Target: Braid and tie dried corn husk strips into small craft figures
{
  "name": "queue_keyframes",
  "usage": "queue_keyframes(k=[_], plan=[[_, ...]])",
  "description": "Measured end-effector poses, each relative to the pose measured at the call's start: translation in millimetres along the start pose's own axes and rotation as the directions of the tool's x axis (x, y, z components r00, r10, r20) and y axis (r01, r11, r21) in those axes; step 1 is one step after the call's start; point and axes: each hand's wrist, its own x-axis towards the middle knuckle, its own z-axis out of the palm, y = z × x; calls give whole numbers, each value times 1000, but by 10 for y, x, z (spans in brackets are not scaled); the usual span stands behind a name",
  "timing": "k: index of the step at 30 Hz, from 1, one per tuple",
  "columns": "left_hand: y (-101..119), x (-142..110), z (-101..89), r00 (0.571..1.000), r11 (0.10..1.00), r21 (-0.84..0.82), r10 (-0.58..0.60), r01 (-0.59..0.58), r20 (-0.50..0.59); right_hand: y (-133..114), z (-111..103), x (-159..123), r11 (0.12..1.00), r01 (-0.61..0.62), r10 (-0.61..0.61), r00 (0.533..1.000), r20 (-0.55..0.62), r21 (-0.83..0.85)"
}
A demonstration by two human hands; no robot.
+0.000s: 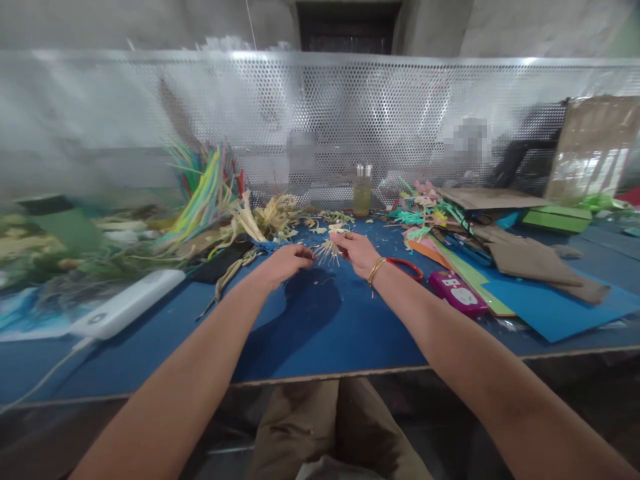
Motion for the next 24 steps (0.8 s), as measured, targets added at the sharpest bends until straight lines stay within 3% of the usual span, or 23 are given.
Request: queue_keyframes(k=[3, 6, 10, 24], plan=[[-14, 37, 25, 990, 988, -153, 2, -24, -143, 8, 24, -10, 1000, 14, -14, 1000, 13, -17], [-9, 28, 89, 996, 970, -233, 49, -66, -79, 34, 60, -12, 999, 16, -14, 999, 33, -49], [1, -6, 136, 994, 978, -183, 104, -104, -9, 82, 94, -13, 999, 19, -16, 998, 68, -49], [-145, 111, 85, 990, 984, -155, 71, -90, -123, 64, 58, -58, 926, 122, -84, 989, 120, -357]])
